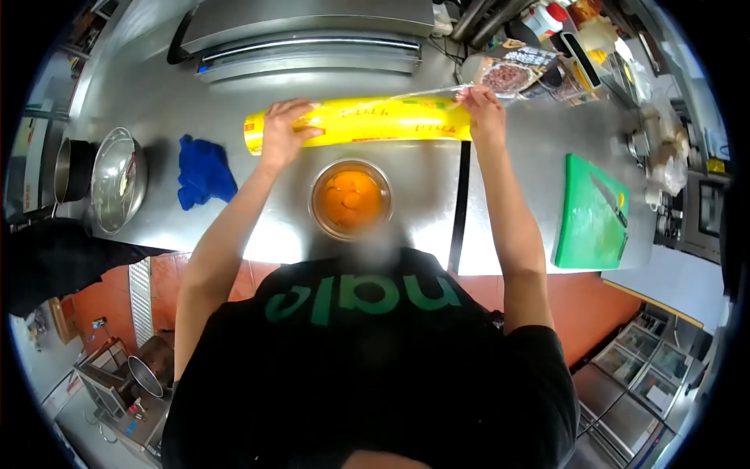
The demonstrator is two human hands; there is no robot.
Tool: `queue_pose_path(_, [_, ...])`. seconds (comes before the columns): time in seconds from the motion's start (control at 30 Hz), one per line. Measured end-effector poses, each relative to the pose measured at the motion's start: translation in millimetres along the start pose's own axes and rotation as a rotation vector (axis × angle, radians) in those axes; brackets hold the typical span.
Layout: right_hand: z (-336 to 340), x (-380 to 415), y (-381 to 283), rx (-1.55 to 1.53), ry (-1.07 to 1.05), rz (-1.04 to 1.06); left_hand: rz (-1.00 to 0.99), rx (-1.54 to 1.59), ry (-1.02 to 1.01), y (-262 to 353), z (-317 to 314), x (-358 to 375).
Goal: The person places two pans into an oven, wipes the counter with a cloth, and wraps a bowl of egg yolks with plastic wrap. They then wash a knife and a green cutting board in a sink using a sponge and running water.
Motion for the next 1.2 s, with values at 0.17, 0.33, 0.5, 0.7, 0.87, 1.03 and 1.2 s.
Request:
queue_pose_path(0.17, [-0.1,-3.4,5.5,-0.138,-0.121,-0.058,0.14,0.2,0.009,-13.8,-2.6,-8.0])
queue_pose_path(0.33, [-25.0,9.4,-32.6,0.463,-0.185,0.009,0.206,0.103,0.014,-9.0,2.9,-9.5])
queue_pose_path(0.5, [-20.8,7.9,-33.4,0.529,-0.161,0.042,0.094,0.173,-0.064,-10.4,15.2,-9.6])
queue_pose_path(0.7, [-8.1,3.6,0.5,0.318,-0.074,-0.008,0.267,-0.004,-0.374,-3.2,5.1,-26.5])
queue_pose_path(0.87, [-2.5,9.2,2.0,0.313,-0.048,-0.021,0.245,-0.071,-0.401,-10.4,-11.1,-27.0])
queue_pose_path(1.03, [-2.8,13.5,0.9,0.191,-0.022,-0.049,0.154,0.348,-0.406,-42.0,5.7,-34.8])
queue_pose_path(1.2, [-12.5,10.8,-8.5,0.239,-0.045,-0.027,0.28,0.778,-0.229,-56.5,32.5,-26.1])
Point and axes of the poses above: each hand's wrist, its own x-axis away from the middle knuckle, its own z-axis out of the back of the hand, y = z × x, the point moved 8 cm from there along -x, towards the middle knuckle, and after that the axes turned 12 degrees about -y, right-handed, at the moved point
